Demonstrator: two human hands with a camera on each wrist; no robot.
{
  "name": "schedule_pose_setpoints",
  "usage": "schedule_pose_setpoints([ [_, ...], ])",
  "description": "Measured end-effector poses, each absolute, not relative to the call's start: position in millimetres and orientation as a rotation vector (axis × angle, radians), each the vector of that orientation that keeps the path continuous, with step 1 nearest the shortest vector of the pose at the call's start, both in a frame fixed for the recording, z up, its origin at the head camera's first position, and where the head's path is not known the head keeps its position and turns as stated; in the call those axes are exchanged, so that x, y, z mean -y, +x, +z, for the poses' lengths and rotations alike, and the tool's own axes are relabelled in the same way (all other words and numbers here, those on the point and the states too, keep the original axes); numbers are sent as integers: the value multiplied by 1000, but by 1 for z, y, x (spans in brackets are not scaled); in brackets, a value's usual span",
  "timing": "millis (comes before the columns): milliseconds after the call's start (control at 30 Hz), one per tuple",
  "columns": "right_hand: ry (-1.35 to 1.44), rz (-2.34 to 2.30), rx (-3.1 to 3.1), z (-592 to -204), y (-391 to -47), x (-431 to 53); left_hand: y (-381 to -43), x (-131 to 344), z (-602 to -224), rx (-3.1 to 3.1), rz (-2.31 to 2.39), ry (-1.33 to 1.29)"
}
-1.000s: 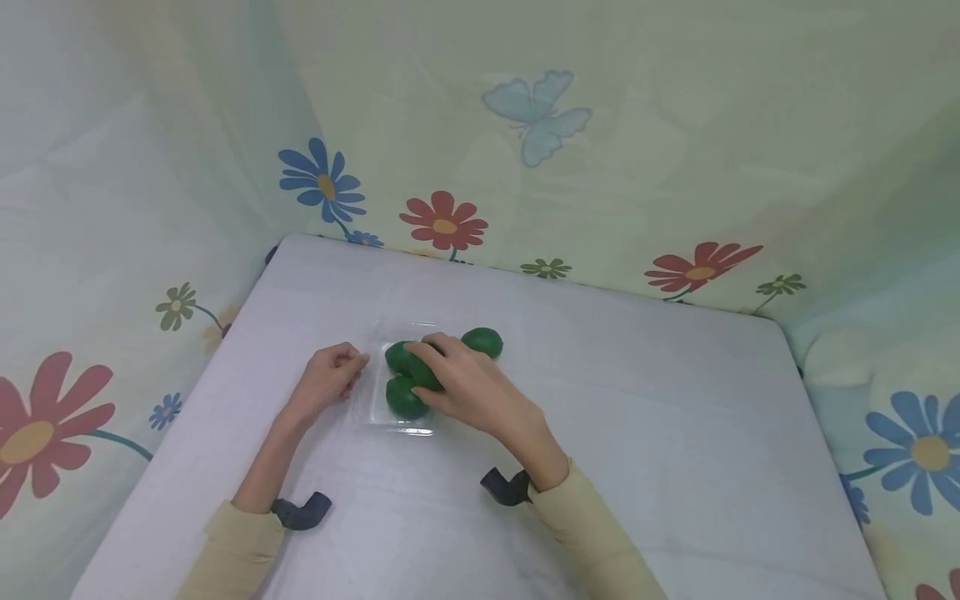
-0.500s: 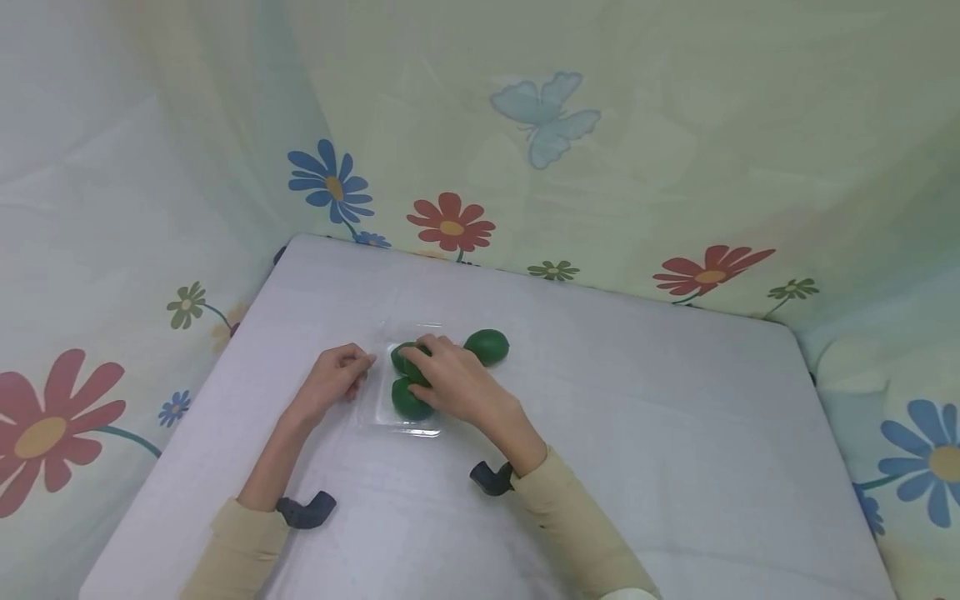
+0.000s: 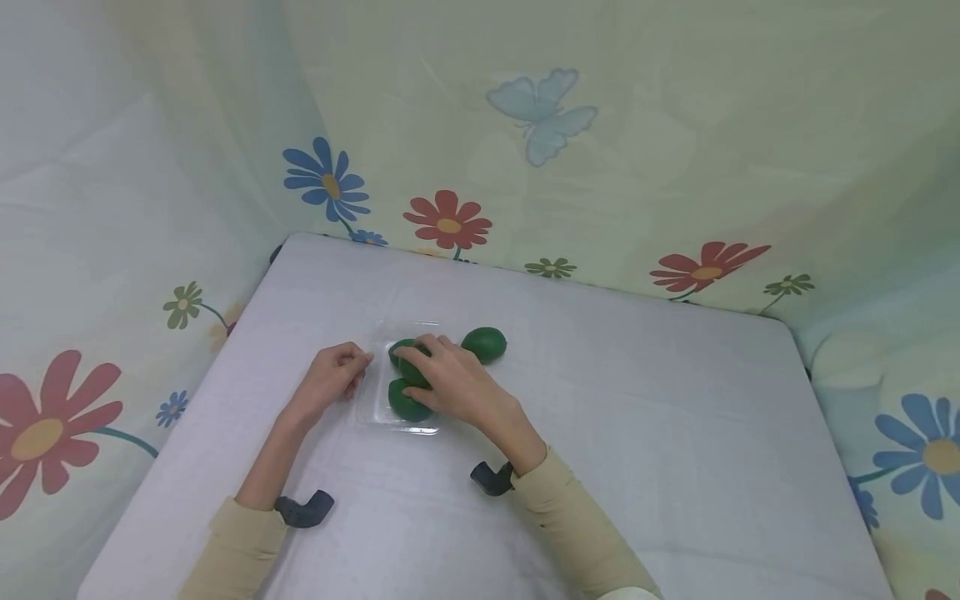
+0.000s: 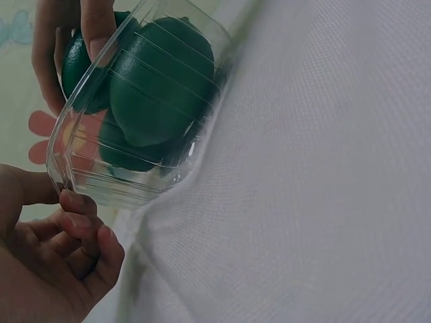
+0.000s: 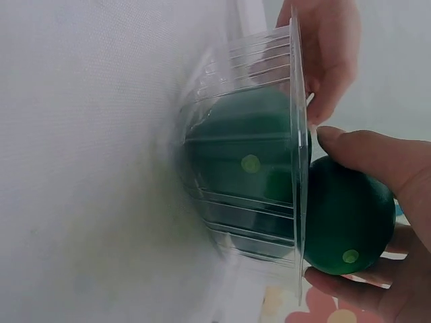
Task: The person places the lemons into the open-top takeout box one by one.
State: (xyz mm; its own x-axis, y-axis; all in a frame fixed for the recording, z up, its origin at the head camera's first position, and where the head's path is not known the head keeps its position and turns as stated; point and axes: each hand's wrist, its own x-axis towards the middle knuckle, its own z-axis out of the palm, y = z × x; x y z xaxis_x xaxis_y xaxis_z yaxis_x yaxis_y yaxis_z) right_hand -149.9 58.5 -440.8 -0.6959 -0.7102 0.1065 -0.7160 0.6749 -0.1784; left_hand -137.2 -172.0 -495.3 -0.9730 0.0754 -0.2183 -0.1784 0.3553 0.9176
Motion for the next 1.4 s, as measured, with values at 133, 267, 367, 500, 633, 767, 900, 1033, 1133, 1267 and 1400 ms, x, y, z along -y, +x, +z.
schedule_pose_setpoints([
  [133,1195,329,2850,-439,-148,-61,-137,171,-494,-2380,1677,-93],
  [267,1161,389,2826,-431,-144,-71,-136,170,-494,-2367,1691,-92],
  [367,1142,471,2789,-419,-140,-82,-136,171,-493,-2376,1691,-88],
  [500,1138,565,2748,-400,-133,-98,-135,173,-491,-2393,1679,-84],
  [633,1116,604,2740,-385,-128,-116,-136,173,-491,-2393,1669,-88],
  [767,1053,612,2770,-381,-133,-131,-137,174,-493,-2390,1673,-89],
  [900,985,628,2849,-390,-146,-140,-137,173,-495,-2385,1679,-76],
  [1033,930,647,2963,-408,-165,-143,-136,174,-495,-2394,1665,-63],
  [1133,864,616,3066,-425,-179,-141,-136,173,-495,-2392,1670,-59],
  [1267,802,541,3177,-444,-196,-136,-135,173,-494,-2385,1683,-63],
  [1400,808,515,3211,-457,-205,-132,-136,173,-493,-2384,1680,-71],
])
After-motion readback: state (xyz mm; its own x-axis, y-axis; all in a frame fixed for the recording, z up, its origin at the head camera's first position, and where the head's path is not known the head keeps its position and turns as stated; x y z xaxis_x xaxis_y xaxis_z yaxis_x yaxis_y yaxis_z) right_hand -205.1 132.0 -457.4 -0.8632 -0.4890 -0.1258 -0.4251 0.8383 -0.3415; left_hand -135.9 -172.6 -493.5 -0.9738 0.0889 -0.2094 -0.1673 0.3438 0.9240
